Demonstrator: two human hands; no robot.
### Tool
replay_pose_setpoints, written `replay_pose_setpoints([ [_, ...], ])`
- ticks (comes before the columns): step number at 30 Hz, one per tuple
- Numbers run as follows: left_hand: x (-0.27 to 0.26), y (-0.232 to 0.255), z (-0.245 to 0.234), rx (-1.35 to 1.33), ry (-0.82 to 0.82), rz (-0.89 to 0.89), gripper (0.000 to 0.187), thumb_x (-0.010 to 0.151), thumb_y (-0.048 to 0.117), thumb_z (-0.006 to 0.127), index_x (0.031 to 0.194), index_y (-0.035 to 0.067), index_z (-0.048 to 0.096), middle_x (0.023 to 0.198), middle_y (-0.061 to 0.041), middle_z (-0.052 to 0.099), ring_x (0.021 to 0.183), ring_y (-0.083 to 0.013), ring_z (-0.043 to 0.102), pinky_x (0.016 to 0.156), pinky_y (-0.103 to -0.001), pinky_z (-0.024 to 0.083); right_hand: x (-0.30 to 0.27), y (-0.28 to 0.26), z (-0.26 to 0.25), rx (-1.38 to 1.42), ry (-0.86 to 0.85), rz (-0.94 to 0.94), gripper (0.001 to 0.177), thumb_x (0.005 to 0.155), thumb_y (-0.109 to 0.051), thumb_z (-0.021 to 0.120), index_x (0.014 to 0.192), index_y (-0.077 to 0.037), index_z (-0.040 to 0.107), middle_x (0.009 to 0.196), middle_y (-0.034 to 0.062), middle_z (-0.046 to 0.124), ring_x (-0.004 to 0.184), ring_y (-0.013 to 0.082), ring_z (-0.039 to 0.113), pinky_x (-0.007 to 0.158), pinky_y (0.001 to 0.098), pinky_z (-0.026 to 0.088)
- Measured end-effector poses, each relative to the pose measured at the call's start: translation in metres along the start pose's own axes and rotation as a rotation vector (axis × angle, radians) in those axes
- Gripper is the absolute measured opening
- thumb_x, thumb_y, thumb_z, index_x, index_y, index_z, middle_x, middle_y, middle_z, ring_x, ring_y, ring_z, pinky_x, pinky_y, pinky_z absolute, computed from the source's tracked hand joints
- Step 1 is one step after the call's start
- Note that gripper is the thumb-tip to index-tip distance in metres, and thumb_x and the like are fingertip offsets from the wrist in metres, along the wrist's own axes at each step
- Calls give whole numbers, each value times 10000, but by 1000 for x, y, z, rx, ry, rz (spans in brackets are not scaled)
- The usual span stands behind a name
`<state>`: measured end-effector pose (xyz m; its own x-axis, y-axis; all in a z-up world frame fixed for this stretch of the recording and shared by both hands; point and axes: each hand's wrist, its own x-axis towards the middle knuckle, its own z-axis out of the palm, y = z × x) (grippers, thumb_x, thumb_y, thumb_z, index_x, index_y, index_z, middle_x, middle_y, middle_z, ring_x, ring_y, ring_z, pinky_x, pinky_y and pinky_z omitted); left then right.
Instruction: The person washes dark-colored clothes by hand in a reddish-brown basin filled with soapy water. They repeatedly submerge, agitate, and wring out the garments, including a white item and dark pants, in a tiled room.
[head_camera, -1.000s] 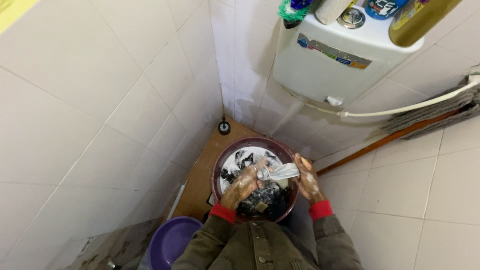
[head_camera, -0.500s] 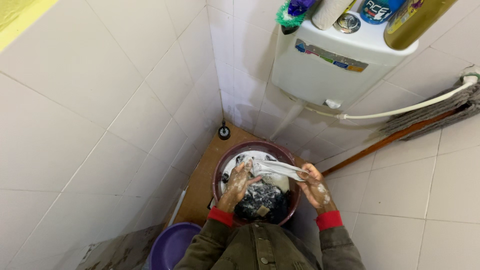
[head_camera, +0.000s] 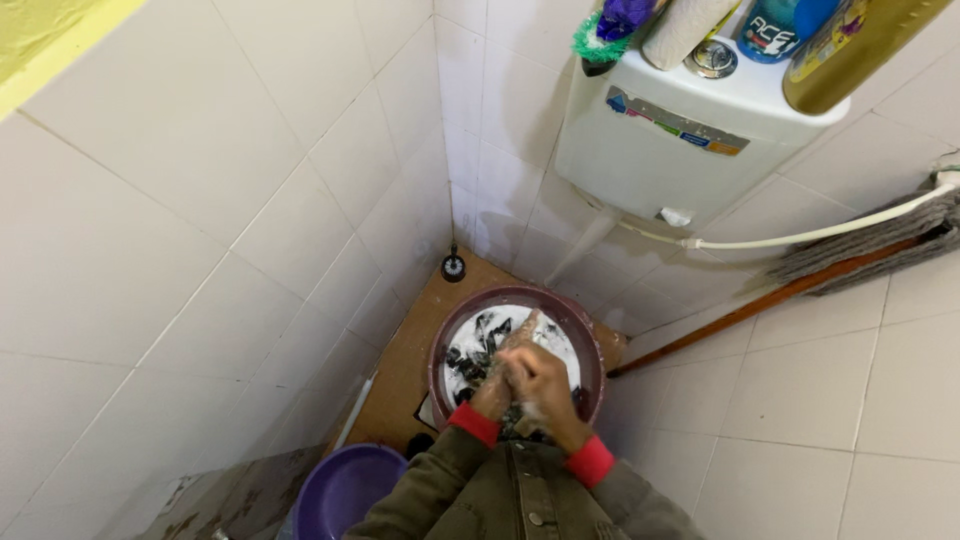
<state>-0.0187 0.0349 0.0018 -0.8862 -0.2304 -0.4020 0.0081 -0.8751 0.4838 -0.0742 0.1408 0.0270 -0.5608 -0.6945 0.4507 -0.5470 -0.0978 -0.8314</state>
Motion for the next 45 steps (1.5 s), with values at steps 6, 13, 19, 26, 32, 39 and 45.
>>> replay_pose_setpoints([
  [6, 33, -35, -17, 31, -59, 12, 744, 973, 516, 585, 1570, 112, 398, 1287, -127, 538, 1132, -242, 605, 947, -441, 576, 27, 67, -10, -194, 295, 593, 447, 1127, -292, 479, 775, -68, 640, 607, 116, 512, 512, 264, 493, 467, 391, 420],
  [13, 44, -55, -33, 132, 24, -24, 691, 985, 467, 591, 1548, 102, 426, 1263, -108, 551, 1097, -230, 611, 950, -454, 580, 26, 33, -17, -89, 329, 427, 523, 1078, -322, 531, 631, -57, 591, 545, 76, 525, 443, 180, 494, 407, 373, 423],
  [19, 60, -73, -43, 190, 58, -23, 645, 995, 425, 595, 1530, 94, 449, 1242, -92, 561, 1067, -221, 615, 953, -465, 584, 28, 52, -27, -327, 327, 356, 542, 1204, -350, 443, 867, 30, 632, 801, 154, 627, 718, 238, 626, 636, 404, 511],
  [26, 75, -87, -37, 228, 82, -14, 593, 1007, 376, 601, 1508, 84, 477, 1218, -74, 574, 1032, -210, 621, 957, -477, 588, 3, 89, -26, -73, 378, 365, 457, 1114, -441, 416, 1017, -55, 640, 898, 102, 625, 800, 199, 627, 697, 372, 538],
  [32, 64, -83, -33, 236, 58, 8, 548, 1017, 334, 605, 1489, 75, 501, 1197, -58, 585, 1002, -200, 625, 960, -488, 592, -34, 110, 7, 695, 332, 432, 540, 1005, -548, 349, 1173, -129, 645, 985, 59, 636, 863, 155, 639, 739, 327, 562],
  [39, 36, -49, -55, 180, -29, 134, 497, 1029, 285, 611, 1467, 65, 528, 1173, -39, 598, 966, -189, 631, 964, -501, 597, -13, 128, -95, -10, 479, 730, 680, 1125, -601, 526, 821, 3, 453, 715, 23, 386, 682, 130, 348, 604, 347, 337],
  [45, 17, -2, -47, -17, -132, 180, 384, 1048, 233, 630, 1337, -9, 559, 1186, -125, 612, 1079, -241, 647, 1048, -551, 580, -14, 90, -101, 396, 550, 837, 578, 987, -618, 548, 844, -60, 581, 717, -2, 546, 647, 97, 491, 585, 288, 431],
])
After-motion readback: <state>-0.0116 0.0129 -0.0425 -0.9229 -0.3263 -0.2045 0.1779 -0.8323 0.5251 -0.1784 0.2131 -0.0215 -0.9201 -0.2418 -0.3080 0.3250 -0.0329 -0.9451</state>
